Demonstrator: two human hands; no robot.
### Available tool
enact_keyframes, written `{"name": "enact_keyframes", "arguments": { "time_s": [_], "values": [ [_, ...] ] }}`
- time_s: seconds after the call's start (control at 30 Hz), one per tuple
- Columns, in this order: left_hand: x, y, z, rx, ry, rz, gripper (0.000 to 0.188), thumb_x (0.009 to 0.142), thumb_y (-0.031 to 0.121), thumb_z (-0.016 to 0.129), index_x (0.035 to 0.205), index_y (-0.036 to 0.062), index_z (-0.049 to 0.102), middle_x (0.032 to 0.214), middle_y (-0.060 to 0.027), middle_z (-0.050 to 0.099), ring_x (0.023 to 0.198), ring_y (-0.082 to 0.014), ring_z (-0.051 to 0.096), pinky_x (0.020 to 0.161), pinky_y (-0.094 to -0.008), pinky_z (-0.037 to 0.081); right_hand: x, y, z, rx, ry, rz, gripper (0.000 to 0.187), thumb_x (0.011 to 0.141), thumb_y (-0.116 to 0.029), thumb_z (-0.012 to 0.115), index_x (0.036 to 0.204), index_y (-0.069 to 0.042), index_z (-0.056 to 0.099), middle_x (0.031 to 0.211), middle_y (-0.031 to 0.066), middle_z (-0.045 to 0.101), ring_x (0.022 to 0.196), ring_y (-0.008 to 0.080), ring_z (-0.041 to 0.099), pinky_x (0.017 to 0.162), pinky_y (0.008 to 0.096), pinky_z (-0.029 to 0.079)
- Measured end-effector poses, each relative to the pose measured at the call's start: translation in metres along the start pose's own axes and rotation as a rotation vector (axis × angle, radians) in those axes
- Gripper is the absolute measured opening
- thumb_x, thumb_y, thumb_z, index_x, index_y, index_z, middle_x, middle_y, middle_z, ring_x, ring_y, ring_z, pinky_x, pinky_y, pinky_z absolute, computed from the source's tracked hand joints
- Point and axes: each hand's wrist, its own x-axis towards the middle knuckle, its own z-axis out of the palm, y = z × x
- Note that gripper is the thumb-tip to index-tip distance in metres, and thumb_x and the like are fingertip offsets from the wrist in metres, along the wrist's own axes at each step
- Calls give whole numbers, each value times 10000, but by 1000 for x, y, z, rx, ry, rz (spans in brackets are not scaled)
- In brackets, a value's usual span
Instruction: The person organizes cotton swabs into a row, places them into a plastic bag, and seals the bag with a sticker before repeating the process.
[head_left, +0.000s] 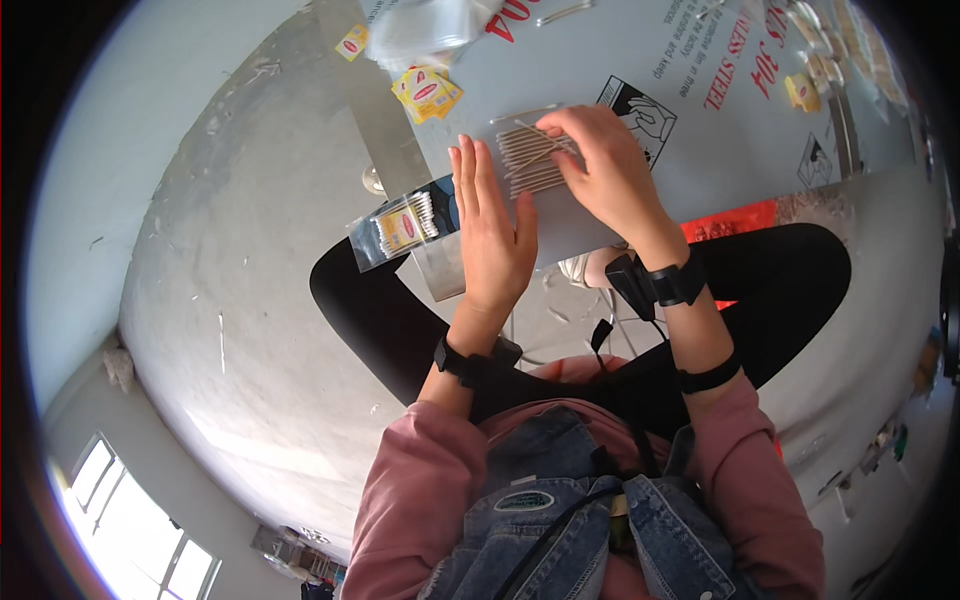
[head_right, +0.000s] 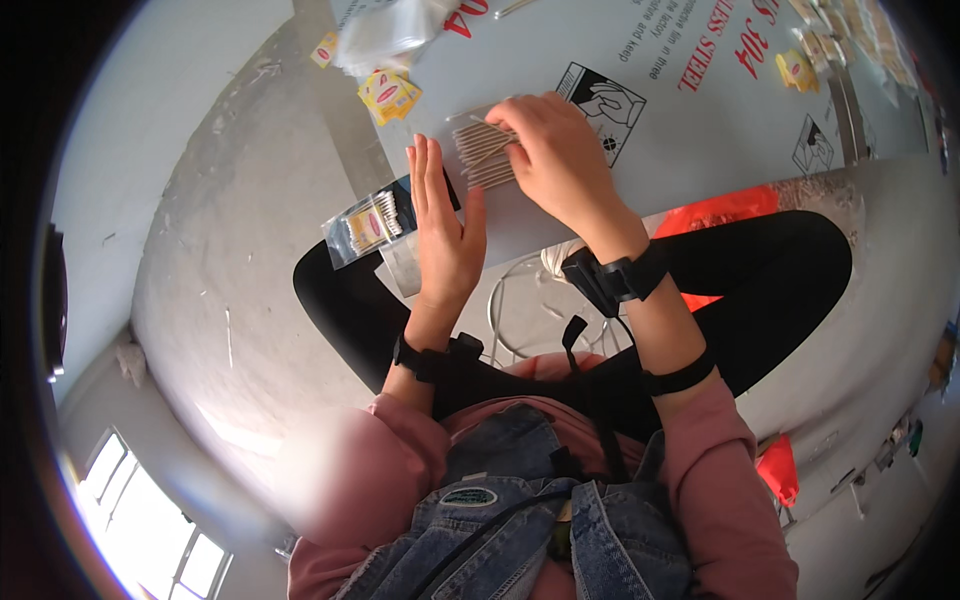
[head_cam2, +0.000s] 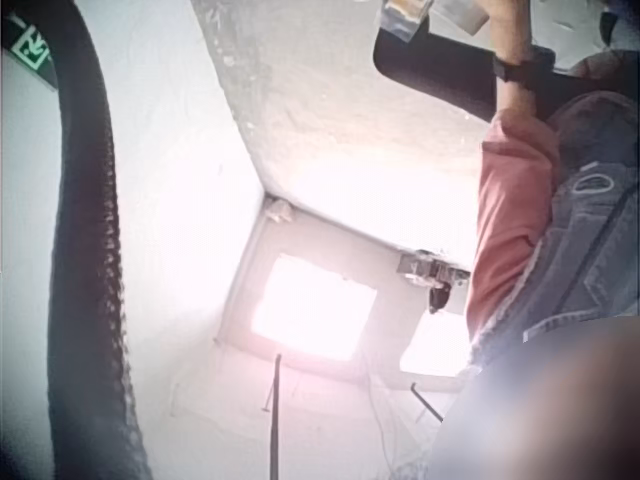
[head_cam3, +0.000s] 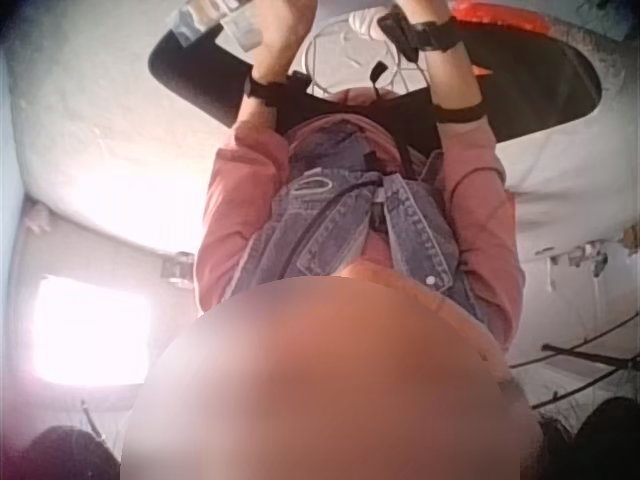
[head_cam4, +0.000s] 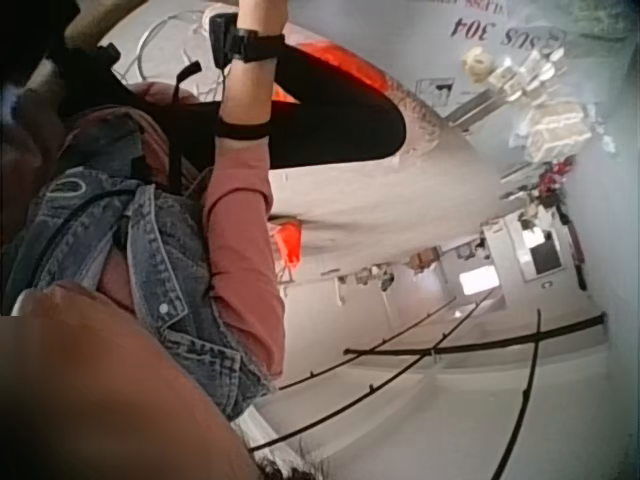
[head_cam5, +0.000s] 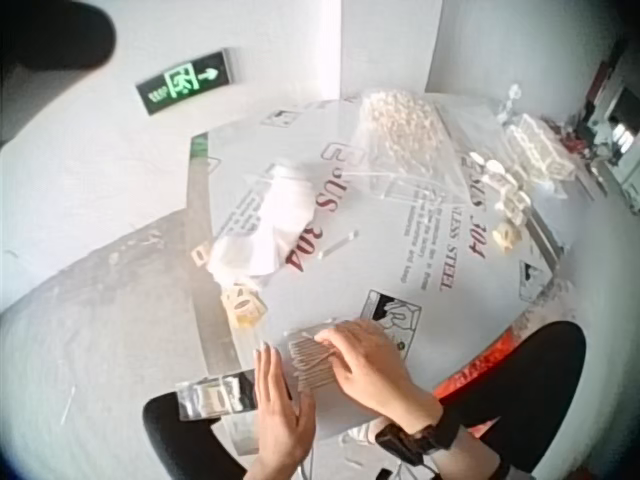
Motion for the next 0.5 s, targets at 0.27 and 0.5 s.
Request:
{"name": "enact_keyframes", "arguments": {
  "time_s": [0.27, 0.5],
  "values": [
    [-8, -7, -5, -271, 89, -112, 663, 895, -62, 513, 1516, -59, 283, 1605, -247, 253, 1518, -397, 189, 1220, -462, 199, 13, 8, 1, -186, -251, -114, 257, 762, 89, 607, 966, -66, 595, 845, 52, 649, 867, 266, 611, 813, 391, 491],
    [-8, -6, -5, -283, 101, -117, 667, 882, -81, 509, 1513, -55, 294, 1596, -244, 274, 1515, -394, 202, 1222, -459, 201, 17, 6, 0, -217, -329, -129, 259, 760, 98, 586, 962, -65, 602, 846, 55, 651, 873, 261, 613, 826, 385, 489]
  ]
}}
